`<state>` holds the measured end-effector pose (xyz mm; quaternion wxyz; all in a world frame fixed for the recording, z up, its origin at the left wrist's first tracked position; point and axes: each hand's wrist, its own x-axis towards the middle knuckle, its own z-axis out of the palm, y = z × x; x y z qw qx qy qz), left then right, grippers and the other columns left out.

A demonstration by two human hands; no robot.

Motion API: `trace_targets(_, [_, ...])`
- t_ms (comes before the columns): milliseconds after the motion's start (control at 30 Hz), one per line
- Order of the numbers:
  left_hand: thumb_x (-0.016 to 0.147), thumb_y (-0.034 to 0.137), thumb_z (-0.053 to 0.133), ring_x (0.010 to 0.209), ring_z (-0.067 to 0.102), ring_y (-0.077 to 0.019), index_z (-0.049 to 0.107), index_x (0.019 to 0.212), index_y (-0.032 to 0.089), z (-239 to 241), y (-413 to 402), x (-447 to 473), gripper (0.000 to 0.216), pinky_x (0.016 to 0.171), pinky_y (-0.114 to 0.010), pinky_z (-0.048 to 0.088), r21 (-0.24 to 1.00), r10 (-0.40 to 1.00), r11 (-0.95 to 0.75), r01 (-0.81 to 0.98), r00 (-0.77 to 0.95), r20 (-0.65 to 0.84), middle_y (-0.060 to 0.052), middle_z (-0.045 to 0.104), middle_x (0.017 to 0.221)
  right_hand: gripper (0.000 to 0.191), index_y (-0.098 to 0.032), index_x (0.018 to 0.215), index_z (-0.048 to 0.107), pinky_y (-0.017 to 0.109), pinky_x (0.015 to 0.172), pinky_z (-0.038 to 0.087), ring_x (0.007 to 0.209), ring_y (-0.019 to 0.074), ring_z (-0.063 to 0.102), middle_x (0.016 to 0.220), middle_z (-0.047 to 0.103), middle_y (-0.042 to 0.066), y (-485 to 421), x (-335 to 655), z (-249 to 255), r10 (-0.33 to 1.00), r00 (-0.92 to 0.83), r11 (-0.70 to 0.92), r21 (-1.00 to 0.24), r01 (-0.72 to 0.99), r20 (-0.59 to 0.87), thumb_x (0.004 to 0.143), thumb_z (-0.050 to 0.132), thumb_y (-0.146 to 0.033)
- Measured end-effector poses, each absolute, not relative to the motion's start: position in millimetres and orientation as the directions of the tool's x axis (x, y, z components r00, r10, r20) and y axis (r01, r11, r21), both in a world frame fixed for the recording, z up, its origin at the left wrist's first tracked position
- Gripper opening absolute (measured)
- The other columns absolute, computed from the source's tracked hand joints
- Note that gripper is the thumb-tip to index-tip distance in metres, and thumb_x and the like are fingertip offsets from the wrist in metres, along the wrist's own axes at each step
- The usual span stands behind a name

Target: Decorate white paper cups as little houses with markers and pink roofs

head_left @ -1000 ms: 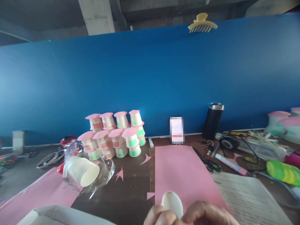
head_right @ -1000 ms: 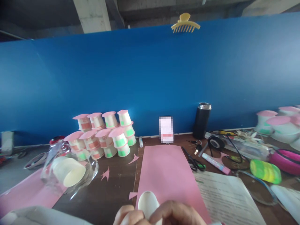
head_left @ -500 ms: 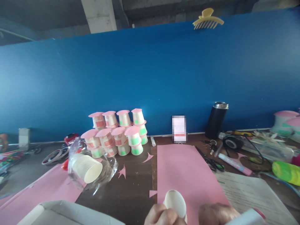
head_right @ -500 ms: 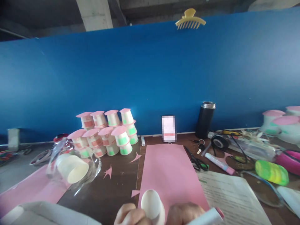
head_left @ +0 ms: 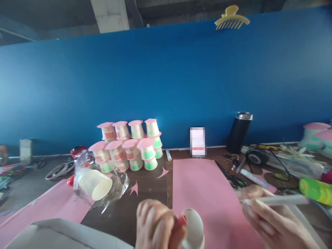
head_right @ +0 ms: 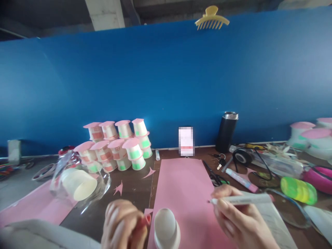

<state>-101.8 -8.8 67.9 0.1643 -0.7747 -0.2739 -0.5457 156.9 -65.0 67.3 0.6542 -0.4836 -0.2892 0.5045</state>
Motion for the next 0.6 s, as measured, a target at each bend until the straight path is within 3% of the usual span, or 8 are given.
trace_targets(100, [0.09,0.024,0.054,0.07,0.056,-0.0189,0.059,0.088,0.02,72,9,-110,0.007,0.072,-0.036,0.042,0.111,0.475,-0.672,0.732,0.311,0.823,-0.002,0.059,0.074,0.033,-0.02,0.073,0.063,0.016,0.04,0.024,0.043,0.004,0.031,0.05,0.038,-0.007,-58,147,70,0.952,0.29,0.008,-0.939,-0.343,-0.098,0.066,0.081,-0.047])
trace_targets(233, [0.095,0.028,0.046,0.071,0.058,-0.022,0.059,0.073,0.022,58,27,-108,0.026,0.074,-0.041,0.041,0.064,0.761,-0.47,0.88,0.368,0.535,-0.001,0.059,0.072,0.034,-0.017,0.078,0.067,0.017,0.04,0.021,0.042,0.0031,0.033,0.051,0.045,-0.005,-55,138,66,0.986,0.161,0.013,-0.96,-0.28,-0.033,0.073,0.075,-0.049])
trace_targets(400, [0.097,0.026,0.039,0.077,0.061,-0.0258,0.064,0.077,0.022,38,34,-103,0.032,0.072,-0.043,0.045,0.041,0.865,-0.421,0.906,0.387,0.32,-0.005,0.065,0.08,0.037,-0.017,0.085,0.071,0.02,0.043,0.027,0.046,0.0058,0.041,0.06,0.055,0.0,-52,149,56,0.996,0.093,0.014,-0.961,-0.277,-0.012,0.084,0.062,-0.053])
trace_targets(600, [0.096,0.029,0.039,0.08,0.062,-0.0273,0.066,0.082,0.021,40,36,-103,0.031,0.072,-0.044,0.047,0.089,0.883,-0.415,0.905,0.377,0.28,-0.006,0.064,0.082,0.041,-0.018,0.087,0.071,0.023,0.046,0.03,0.05,0.0088,0.044,0.067,0.06,0.002,-54,149,56,0.997,0.074,-0.017,-0.982,-0.189,-0.032,0.085,0.057,-0.056])
